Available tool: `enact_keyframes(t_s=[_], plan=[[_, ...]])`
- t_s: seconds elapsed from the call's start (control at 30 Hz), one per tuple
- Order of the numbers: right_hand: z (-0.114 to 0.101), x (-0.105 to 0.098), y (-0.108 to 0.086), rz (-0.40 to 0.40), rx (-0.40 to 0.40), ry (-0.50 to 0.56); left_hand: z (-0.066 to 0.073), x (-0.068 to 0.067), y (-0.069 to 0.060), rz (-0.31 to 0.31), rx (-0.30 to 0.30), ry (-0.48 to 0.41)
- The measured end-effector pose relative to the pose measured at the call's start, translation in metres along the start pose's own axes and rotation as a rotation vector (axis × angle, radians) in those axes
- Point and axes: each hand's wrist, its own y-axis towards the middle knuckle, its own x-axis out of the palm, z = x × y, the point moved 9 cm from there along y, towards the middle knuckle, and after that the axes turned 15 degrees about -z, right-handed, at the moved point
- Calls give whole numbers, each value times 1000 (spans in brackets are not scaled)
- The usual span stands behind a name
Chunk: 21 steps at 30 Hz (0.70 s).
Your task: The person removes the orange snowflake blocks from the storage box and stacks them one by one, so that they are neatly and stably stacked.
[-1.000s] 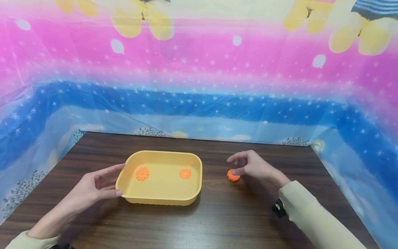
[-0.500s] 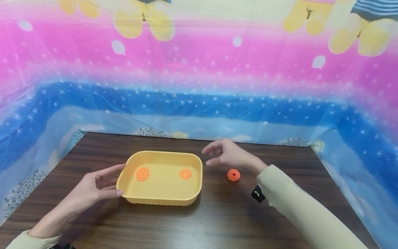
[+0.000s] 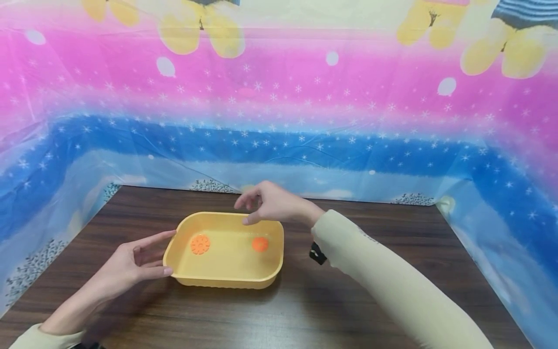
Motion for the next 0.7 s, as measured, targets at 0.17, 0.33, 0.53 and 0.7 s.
enact_keyframes(t_s=[0.17,0.33,0.53,0.7], plan=[[-17,10,31,-28,-36,14,-1,0,0,-7,4,-8],[-32,22,58,-62,-73,21,1,0,-1,-13,7,-7],[-45,37,84,-102,-111,48,1,1,-1,-19,1,-6],[-39,46,98,-104,-93,84,1,0,-1,-13,-7,14]])
